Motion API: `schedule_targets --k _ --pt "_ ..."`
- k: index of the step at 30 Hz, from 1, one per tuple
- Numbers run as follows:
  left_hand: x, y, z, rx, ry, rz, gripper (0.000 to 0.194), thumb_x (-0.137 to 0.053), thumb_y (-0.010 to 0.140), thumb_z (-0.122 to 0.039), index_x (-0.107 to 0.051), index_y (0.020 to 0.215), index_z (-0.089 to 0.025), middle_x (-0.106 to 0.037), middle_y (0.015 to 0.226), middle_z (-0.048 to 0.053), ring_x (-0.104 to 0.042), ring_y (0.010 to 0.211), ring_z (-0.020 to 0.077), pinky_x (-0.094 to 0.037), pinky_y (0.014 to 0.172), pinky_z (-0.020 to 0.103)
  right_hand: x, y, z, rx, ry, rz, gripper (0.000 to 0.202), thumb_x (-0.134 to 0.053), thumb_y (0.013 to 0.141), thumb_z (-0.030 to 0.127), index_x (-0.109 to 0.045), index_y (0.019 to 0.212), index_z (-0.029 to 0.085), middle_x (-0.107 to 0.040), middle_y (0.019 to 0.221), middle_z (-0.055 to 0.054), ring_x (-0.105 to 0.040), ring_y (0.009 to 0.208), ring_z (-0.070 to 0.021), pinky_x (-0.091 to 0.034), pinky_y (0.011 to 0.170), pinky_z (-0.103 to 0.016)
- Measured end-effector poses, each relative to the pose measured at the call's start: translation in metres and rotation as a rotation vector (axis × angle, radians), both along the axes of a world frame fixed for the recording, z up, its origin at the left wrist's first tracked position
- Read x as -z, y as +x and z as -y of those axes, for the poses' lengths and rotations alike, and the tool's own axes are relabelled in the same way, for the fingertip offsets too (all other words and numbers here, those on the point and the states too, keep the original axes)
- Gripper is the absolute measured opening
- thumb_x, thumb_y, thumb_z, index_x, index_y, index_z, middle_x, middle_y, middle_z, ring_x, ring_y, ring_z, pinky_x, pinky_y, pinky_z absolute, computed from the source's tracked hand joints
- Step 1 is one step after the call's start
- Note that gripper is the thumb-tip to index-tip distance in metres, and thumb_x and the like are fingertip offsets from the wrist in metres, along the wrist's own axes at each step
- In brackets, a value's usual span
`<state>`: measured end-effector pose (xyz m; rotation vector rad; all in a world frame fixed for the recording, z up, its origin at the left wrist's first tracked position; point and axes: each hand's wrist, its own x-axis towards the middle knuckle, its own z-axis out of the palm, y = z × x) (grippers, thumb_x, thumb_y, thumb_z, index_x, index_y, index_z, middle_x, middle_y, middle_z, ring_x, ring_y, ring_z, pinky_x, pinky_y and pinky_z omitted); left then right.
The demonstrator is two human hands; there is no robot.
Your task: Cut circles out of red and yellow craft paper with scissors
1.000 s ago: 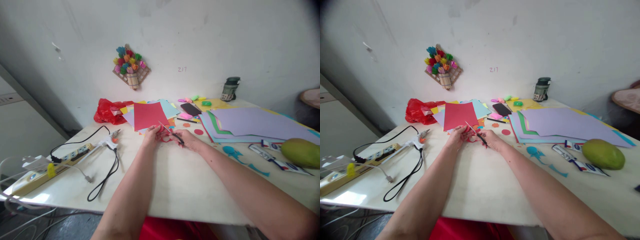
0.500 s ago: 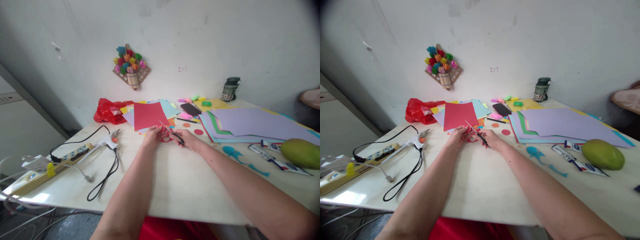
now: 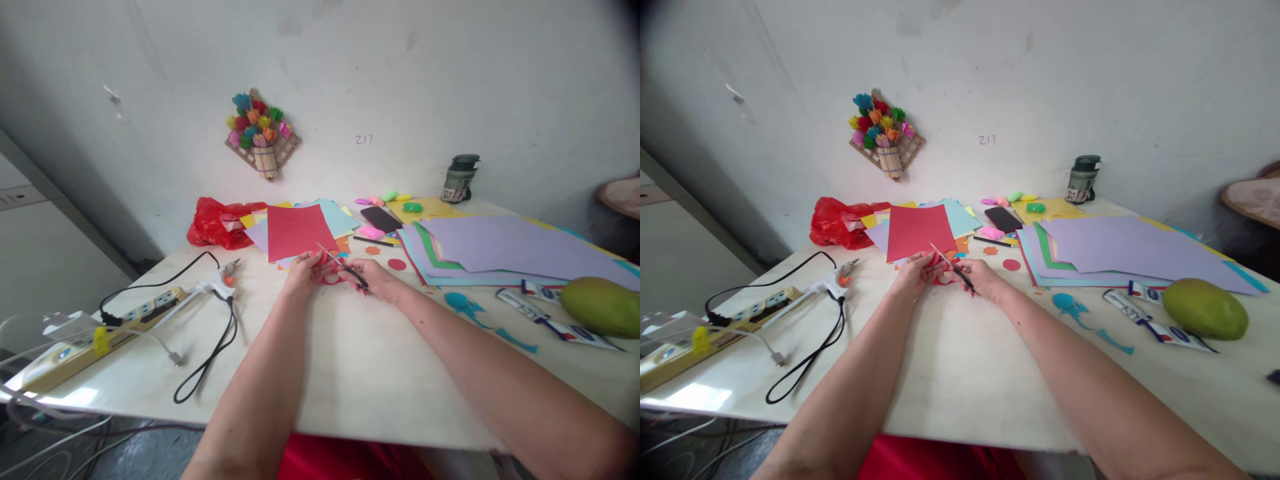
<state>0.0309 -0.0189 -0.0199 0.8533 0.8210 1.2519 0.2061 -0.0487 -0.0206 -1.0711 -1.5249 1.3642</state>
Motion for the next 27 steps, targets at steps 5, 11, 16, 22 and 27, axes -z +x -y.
schedule_targets --k 5,11,16,22,27 --pt "0.0004 -0.0005 -0.0007 -0.010 0.010 0.018 0.018 -0.072 0.072 -0.020 -0.056 0.075 -0.014 -0.071 0.072 0.011 -0.071 0.065 0.0202 -0.057 0.066 0.028 0.0000 -0.0005 0.0005 -0.001 0.006 0.006 0.036 -0.075 0.067 0.038 -0.064 0.091 0.014 -0.046 0.046 0.008 -0.038 0.038 -0.0056 -0.032 0.032 -0.015" --pt "-0.0024 0.0012 0.0019 -0.043 -0.008 0.045 0.020 -0.074 0.069 -0.017 -0.055 0.074 -0.015 -0.070 0.071 0.009 -0.071 0.066 0.0208 -0.058 0.067 0.029 -0.0019 -0.0018 0.0011 0.008 -0.016 0.005 0.031 -0.074 0.067 0.033 -0.064 0.089 0.014 -0.046 0.044 0.007 -0.037 0.036 -0.0063 -0.032 0.031 -0.016" --pt "-0.0042 0.0027 0.0026 -0.077 -0.013 0.062 0.020 -0.072 0.067 -0.013 -0.052 0.073 -0.016 -0.069 0.070 0.007 -0.070 0.063 0.0210 -0.058 0.064 0.031 -0.0051 -0.0031 0.0026 0.023 -0.035 0.002 0.031 -0.075 0.066 0.032 -0.064 0.089 0.014 -0.045 0.044 0.008 -0.038 0.036 -0.0064 -0.032 0.031 -0.016" --pt "-0.0030 0.0007 0.0007 -0.068 -0.001 0.063 0.019 -0.070 0.066 -0.013 -0.052 0.072 -0.016 -0.069 0.069 0.008 -0.070 0.063 0.0230 -0.058 0.062 0.032 -0.0031 -0.0003 0.0006 0.005 -0.022 0.021 0.038 -0.075 0.067 0.036 -0.063 0.095 0.014 -0.046 0.045 0.009 -0.037 0.035 -0.0055 -0.032 0.031 -0.017" --pt "-0.0043 0.0000 0.0018 -0.049 0.011 0.039 0.014 -0.068 0.065 -0.015 -0.056 0.073 -0.015 -0.069 0.070 0.007 -0.071 0.068 0.0235 -0.058 0.066 0.034 -0.0016 0.0033 0.0004 -0.026 -0.015 -0.012 0.043 -0.074 0.070 0.041 -0.061 0.101 0.014 -0.048 0.047 0.008 -0.040 0.038 -0.0065 -0.033 0.032 -0.016"
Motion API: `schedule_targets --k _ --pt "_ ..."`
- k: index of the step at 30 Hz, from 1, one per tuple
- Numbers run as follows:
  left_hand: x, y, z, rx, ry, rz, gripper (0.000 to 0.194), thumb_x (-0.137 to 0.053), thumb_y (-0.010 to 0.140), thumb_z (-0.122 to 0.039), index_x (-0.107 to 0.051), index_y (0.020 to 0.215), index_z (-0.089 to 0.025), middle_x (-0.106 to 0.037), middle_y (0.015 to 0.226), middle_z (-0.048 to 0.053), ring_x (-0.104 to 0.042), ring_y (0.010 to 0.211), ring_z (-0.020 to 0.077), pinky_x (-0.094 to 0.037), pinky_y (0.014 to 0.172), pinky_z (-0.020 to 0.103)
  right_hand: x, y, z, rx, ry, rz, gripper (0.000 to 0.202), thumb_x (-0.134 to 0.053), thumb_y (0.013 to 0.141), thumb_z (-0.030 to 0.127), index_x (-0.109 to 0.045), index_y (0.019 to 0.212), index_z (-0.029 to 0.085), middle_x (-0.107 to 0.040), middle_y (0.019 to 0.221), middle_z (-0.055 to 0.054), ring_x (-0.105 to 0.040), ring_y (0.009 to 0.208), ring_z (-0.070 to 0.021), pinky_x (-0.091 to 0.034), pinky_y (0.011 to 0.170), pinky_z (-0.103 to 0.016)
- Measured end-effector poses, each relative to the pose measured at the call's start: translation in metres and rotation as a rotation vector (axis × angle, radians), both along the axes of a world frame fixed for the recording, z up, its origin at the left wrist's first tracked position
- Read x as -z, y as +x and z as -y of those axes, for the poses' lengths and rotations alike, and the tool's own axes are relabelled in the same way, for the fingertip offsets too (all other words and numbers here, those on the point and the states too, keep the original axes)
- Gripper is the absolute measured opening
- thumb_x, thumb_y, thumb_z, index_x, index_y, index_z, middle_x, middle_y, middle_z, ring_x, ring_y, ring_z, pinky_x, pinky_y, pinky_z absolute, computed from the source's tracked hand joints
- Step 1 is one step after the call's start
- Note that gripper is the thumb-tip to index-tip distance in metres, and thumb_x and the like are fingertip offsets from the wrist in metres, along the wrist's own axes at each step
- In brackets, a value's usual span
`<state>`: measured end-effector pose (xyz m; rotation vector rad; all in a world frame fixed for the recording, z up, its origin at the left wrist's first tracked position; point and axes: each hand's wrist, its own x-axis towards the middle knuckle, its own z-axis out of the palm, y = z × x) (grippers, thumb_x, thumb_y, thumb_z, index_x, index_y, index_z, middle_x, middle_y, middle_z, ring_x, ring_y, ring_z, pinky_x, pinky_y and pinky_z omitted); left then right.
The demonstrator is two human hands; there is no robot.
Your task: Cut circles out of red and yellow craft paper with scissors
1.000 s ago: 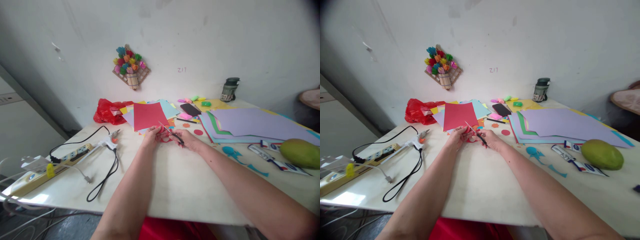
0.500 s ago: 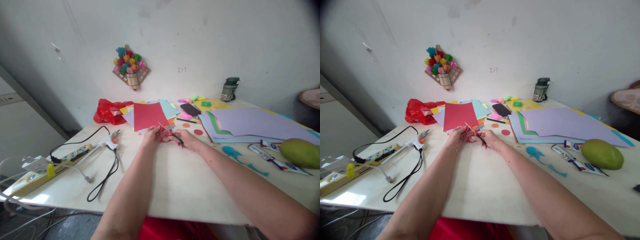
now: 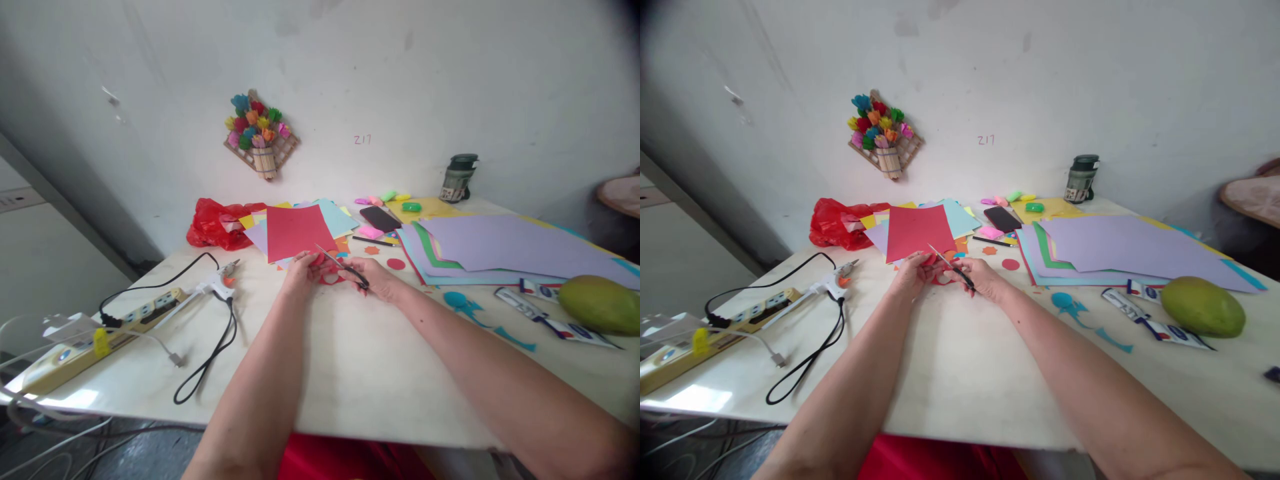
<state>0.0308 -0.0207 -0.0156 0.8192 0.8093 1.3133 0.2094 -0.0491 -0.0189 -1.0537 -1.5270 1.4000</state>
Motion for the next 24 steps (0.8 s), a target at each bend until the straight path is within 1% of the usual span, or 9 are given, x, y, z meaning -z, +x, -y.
schedule_targets --k 3,7,10,14,19,24 --pt "-0.001 0.000 0.001 0.009 0.031 0.003 0.016 -0.069 0.064 -0.016 -0.055 0.071 -0.016 -0.068 0.070 0.006 -0.071 0.072 0.0248 -0.057 0.068 0.035 -0.003 0.002 0.002 -0.029 -0.007 -0.020 0.040 -0.070 0.073 0.045 -0.062 0.099 0.015 -0.049 0.048 0.007 -0.042 0.039 -0.0069 -0.034 0.033 -0.016" --pt "0.000 -0.001 0.001 0.043 0.058 0.005 0.018 -0.071 0.065 -0.019 -0.055 0.071 -0.016 -0.069 0.071 0.006 -0.072 0.075 0.0256 -0.056 0.071 0.035 -0.007 0.005 0.005 -0.034 -0.027 -0.017 0.039 -0.066 0.076 0.045 -0.063 0.100 0.015 -0.050 0.049 0.006 -0.043 0.038 -0.0071 -0.034 0.034 -0.017" --pt "0.000 -0.002 0.001 0.080 0.070 -0.009 0.017 -0.072 0.066 -0.020 -0.056 0.071 -0.016 -0.070 0.075 0.007 -0.072 0.075 0.0249 -0.056 0.072 0.035 -0.008 0.007 0.004 -0.039 -0.017 -0.012 0.038 -0.066 0.076 0.045 -0.064 0.099 0.015 -0.050 0.050 0.006 -0.043 0.039 -0.0073 -0.034 0.034 -0.017" --pt "-0.002 -0.003 0.005 0.127 0.089 -0.057 0.014 -0.071 0.070 -0.019 -0.059 0.073 -0.013 -0.071 0.076 0.010 -0.071 0.071 0.0224 -0.056 0.073 0.035 -0.006 0.010 0.001 -0.043 0.019 -0.001 0.041 -0.066 0.076 0.049 -0.065 0.097 0.015 -0.050 0.050 0.005 -0.043 0.039 -0.0071 -0.034 0.034 -0.017" --pt "-0.003 -0.004 0.006 0.155 0.090 -0.101 0.012 -0.070 0.074 -0.021 -0.062 0.071 -0.013 -0.069 0.073 0.009 -0.070 0.069 0.0199 -0.056 0.070 0.031 -0.006 0.016 -0.002 -0.039 0.047 0.033 0.043 -0.068 0.074 0.047 -0.065 0.101 0.014 -0.050 0.049 0.006 -0.043 0.039 -0.0073 -0.034 0.035 -0.017" --pt "-0.001 -0.004 0.005 0.150 0.113 -0.098 0.014 -0.073 0.073 -0.023 -0.062 0.068 -0.014 -0.067 0.073 0.008 -0.068 0.069 0.0197 -0.056 0.072 0.032 -0.005 0.018 -0.003 -0.082 0.076 0.058 0.042 -0.069 0.073 0.049 -0.066 0.098 0.015 -0.049 0.048 0.007 -0.044 0.040 -0.0077 -0.035 0.035 -0.018"
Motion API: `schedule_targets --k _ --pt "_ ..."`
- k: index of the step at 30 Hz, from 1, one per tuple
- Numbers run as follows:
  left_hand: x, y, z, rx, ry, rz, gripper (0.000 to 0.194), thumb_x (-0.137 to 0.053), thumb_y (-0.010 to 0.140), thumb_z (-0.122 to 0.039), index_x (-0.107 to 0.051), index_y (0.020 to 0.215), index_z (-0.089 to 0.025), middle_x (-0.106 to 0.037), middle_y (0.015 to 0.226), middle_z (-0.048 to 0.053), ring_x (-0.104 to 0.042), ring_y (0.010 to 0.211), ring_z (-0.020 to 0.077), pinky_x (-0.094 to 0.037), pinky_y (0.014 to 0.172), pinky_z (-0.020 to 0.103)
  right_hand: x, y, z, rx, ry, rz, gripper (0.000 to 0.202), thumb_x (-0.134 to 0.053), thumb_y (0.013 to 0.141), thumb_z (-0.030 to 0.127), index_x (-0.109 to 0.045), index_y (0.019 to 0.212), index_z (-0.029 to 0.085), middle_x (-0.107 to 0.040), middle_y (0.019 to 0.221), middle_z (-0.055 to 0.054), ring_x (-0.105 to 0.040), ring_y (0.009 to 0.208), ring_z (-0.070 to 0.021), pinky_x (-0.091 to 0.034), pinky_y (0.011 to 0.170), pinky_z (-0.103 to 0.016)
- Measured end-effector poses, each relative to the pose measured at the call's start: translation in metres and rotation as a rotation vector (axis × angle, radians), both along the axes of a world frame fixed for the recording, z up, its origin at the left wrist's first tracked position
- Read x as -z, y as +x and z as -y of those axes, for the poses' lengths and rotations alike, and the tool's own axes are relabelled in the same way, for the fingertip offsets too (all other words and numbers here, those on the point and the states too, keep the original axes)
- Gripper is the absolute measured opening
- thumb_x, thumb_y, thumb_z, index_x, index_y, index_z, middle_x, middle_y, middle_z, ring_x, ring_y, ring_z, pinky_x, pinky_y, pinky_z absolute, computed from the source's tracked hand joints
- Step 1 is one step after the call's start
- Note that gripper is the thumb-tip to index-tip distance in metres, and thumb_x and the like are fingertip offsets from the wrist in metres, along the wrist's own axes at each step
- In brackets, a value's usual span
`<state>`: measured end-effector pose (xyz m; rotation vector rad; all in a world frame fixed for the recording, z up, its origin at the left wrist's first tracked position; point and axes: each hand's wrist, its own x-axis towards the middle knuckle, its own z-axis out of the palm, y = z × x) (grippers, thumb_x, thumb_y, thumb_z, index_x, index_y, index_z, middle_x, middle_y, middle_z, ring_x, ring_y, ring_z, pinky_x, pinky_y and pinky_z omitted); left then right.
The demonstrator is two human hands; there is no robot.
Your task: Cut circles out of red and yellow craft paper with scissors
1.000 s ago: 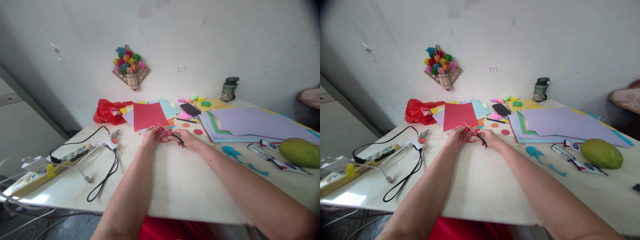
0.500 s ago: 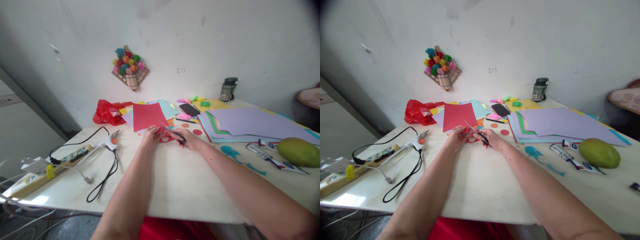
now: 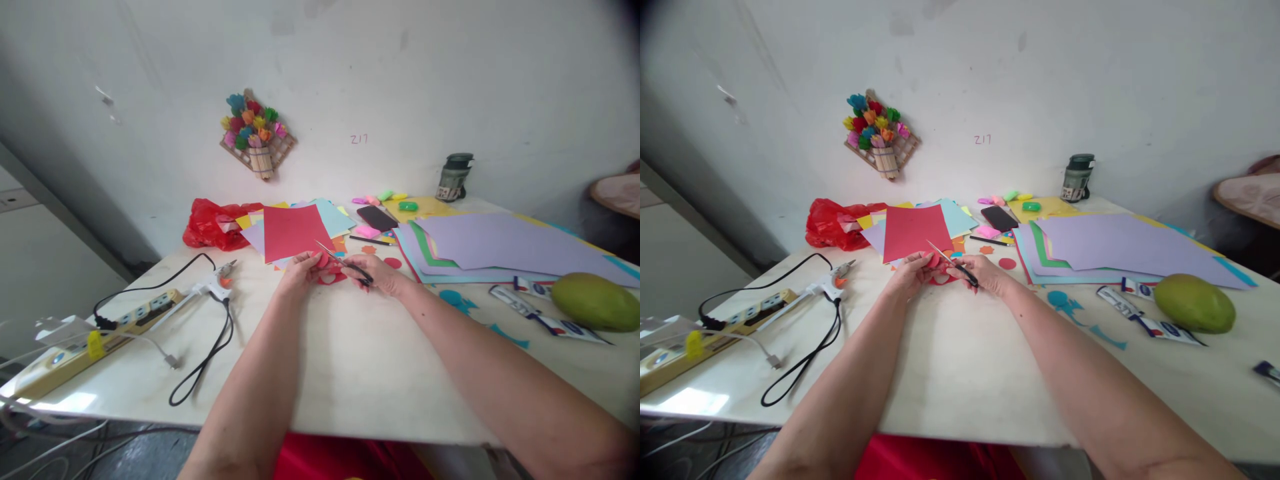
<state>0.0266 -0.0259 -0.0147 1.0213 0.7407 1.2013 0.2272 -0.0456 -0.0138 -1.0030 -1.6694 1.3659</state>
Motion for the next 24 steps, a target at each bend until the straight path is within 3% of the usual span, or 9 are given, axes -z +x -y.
schedule_targets --k 9,24 --pt "0.0034 0.0004 -0.0044 0.016 0.019 0.038 0.023 -0.079 0.064 -0.024 -0.059 0.063 -0.015 -0.064 0.066 0.005 -0.063 0.060 0.0167 -0.056 0.067 0.033 0.0022 -0.0004 -0.0004 -0.001 -0.013 0.012 0.037 -0.070 0.073 0.048 -0.062 0.086 0.015 -0.050 0.048 0.006 -0.041 0.038 -0.0063 -0.034 0.036 -0.018" --pt "0.0054 0.0013 -0.0056 0.071 0.021 0.072 0.022 -0.078 0.065 -0.023 -0.057 0.063 -0.015 -0.062 0.062 0.004 -0.064 0.059 0.0176 -0.054 0.062 0.032 0.0036 -0.0018 -0.0006 -0.016 -0.020 0.001 0.036 -0.069 0.074 0.048 -0.064 0.089 0.015 -0.050 0.048 0.007 -0.041 0.038 -0.0061 -0.033 0.036 -0.019"
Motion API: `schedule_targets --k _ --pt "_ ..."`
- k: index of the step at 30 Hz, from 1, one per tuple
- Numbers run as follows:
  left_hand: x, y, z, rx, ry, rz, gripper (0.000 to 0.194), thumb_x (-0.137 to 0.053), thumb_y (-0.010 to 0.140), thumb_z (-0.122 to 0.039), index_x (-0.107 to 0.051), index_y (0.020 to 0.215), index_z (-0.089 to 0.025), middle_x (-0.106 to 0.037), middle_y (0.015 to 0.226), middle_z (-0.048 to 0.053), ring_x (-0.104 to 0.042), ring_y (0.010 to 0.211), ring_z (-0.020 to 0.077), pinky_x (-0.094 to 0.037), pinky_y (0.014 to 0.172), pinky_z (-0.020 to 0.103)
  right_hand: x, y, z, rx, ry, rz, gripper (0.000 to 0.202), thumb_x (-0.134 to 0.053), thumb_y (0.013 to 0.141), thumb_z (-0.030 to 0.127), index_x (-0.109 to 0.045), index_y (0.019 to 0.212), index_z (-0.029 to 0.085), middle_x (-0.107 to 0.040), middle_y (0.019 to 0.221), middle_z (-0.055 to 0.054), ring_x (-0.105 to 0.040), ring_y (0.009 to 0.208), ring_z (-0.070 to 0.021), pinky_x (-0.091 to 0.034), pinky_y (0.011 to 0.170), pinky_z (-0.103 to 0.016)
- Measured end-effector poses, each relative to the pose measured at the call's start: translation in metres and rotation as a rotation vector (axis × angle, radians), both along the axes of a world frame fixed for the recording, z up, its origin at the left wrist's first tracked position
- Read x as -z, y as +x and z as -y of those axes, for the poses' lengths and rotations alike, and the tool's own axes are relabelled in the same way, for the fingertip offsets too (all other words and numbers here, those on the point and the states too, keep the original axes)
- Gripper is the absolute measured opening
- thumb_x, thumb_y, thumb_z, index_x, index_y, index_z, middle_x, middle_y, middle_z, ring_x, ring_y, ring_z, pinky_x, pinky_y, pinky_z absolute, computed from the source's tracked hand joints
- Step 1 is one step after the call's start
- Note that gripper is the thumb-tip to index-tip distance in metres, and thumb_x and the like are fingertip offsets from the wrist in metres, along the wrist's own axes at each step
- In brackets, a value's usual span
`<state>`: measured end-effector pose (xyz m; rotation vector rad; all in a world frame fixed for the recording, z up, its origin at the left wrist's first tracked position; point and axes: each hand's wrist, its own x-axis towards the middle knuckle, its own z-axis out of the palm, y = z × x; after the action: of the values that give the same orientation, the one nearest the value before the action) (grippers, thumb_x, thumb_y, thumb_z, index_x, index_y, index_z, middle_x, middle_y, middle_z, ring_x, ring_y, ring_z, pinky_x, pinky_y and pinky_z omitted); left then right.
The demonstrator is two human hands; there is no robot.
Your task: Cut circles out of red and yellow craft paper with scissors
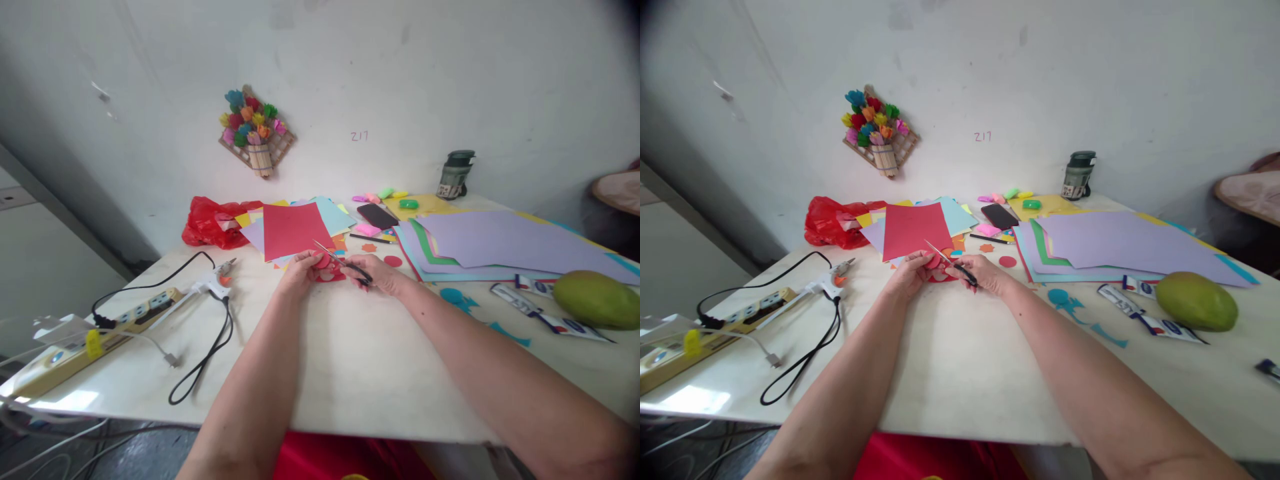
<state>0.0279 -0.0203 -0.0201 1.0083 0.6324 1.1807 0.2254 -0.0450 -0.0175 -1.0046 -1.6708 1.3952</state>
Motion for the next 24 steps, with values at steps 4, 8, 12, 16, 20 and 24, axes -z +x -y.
schedule_targets --k 4,8,12,16,20,24 --pt "-0.0016 0.0002 0.0022 0.001 -0.005 -0.012 0.020 -0.076 0.067 -0.022 -0.058 0.064 -0.014 -0.062 0.064 0.004 -0.064 0.060 0.0176 -0.054 0.064 0.033 -0.0002 -0.0002 0.0005 -0.001 -0.002 -0.003 0.035 -0.068 0.074 0.047 -0.064 0.088 0.015 -0.050 0.048 0.007 -0.040 0.037 -0.0060 -0.032 0.036 -0.018" --pt "-0.0028 0.0005 0.0032 0.007 -0.015 -0.019 0.017 -0.073 0.068 -0.020 -0.058 0.066 -0.014 -0.065 0.068 0.006 -0.066 0.063 0.0190 -0.054 0.065 0.033 -0.0015 -0.0012 0.0016 0.009 -0.019 -0.003 0.034 -0.068 0.074 0.046 -0.064 0.088 0.015 -0.049 0.047 0.007 -0.041 0.038 -0.0065 -0.032 0.036 -0.018" --pt "-0.0035 0.0006 0.0029 0.008 -0.014 -0.023 0.015 -0.072 0.068 -0.018 -0.058 0.066 -0.013 -0.065 0.066 0.006 -0.066 0.063 0.0197 -0.054 0.063 0.031 -0.0028 -0.0020 0.0027 0.008 -0.032 -0.003 0.035 -0.068 0.073 0.046 -0.064 0.089 0.016 -0.049 0.047 0.007 -0.041 0.037 -0.0065 -0.032 0.036 -0.018" --pt "-0.0032 0.0006 0.0024 0.011 -0.012 -0.028 0.016 -0.072 0.069 -0.019 -0.057 0.067 -0.014 -0.064 0.065 0.005 -0.066 0.062 0.0195 -0.054 0.063 0.032 -0.0024 -0.0025 0.0025 0.016 -0.035 -0.001 0.035 -0.069 0.072 0.045 -0.063 0.088 0.015 -0.050 0.047 0.007 -0.040 0.037 -0.0067 -0.031 0.035 -0.018" --pt "-0.0025 0.0009 0.0025 0.008 -0.014 -0.030 0.016 -0.072 0.069 -0.019 -0.058 0.068 -0.013 -0.065 0.067 0.006 -0.066 0.061 0.0198 -0.055 0.064 0.034 -0.0016 -0.0028 0.0018 0.009 -0.024 0.007 0.034 -0.069 0.072 0.044 -0.063 0.088 0.015 -0.050 0.047 0.007 -0.040 0.036 -0.0066 -0.032 0.036 -0.019" --pt "-0.0024 0.0011 0.0029 0.012 -0.014 -0.032 0.017 -0.073 0.068 -0.019 -0.057 0.068 -0.013 -0.065 0.066 0.006 -0.066 0.061 0.0193 -0.056 0.067 0.036 -0.0020 -0.0034 0.0020 0.013 -0.028 0.023 0.034 -0.069 0.072 0.045 -0.064 0.089 0.015 -0.049 0.046 0.007 -0.040 0.037 -0.0066 -0.032 0.036 -0.019"
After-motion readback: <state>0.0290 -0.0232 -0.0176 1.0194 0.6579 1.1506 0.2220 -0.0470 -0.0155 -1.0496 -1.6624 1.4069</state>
